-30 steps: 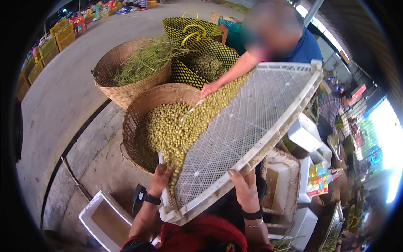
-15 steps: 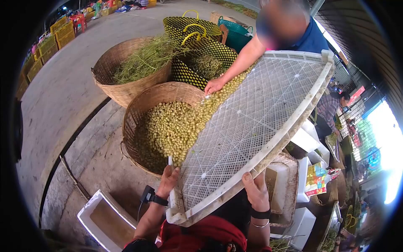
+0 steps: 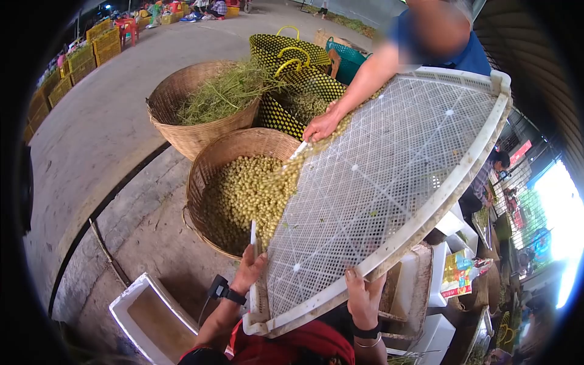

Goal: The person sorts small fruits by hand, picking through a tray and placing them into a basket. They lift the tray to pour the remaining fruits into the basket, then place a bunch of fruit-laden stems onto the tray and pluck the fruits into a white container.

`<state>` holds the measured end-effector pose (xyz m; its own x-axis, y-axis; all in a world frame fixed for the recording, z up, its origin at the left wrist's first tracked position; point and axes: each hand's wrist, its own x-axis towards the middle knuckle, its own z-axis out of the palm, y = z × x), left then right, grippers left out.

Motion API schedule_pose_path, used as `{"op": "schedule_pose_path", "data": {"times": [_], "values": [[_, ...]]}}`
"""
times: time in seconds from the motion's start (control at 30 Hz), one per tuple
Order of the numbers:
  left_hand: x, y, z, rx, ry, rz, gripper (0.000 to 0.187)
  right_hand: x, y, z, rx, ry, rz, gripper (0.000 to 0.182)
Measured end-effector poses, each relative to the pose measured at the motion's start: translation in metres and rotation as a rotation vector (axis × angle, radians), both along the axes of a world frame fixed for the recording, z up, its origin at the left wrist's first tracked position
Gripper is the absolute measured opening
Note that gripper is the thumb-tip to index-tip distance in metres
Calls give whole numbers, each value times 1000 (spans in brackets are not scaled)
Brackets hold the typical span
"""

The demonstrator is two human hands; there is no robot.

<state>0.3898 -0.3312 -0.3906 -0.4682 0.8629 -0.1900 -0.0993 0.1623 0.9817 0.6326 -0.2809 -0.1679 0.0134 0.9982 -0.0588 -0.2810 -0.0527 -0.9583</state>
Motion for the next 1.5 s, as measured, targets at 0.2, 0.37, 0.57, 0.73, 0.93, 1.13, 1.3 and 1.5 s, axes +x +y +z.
{"op": "schedule_pose_path", "data": {"times": [0.2,0.37,0.57,0.73,0.93,1.13,1.3,1.5], "values": [[-3,0,-15,46,22,-34,92,6,-6,-3,141,-24,115,71],[2,1,18,-117,227,-41,83,0,-4,3,185,-16,126,72],[6,2,30,-87,216,-113,78,-11,-8,17,231,-29,160,72],[11,15,-18,-3,50,-103,80,-10,-11,18,272,-264,252,74],[38,24,-74,73,-137,-10,54,-17,-22,31,265,-193,252,73],[30,23,-37,268,-399,-34,58,-11,-16,20,220,-116,-17,72],[11,30,-2,165,-177,64,65,-16,-14,58,176,35,-59,55],[96,62,-52,-56,-191,35,46,-19,12,48,273,-69,9,76]]}}
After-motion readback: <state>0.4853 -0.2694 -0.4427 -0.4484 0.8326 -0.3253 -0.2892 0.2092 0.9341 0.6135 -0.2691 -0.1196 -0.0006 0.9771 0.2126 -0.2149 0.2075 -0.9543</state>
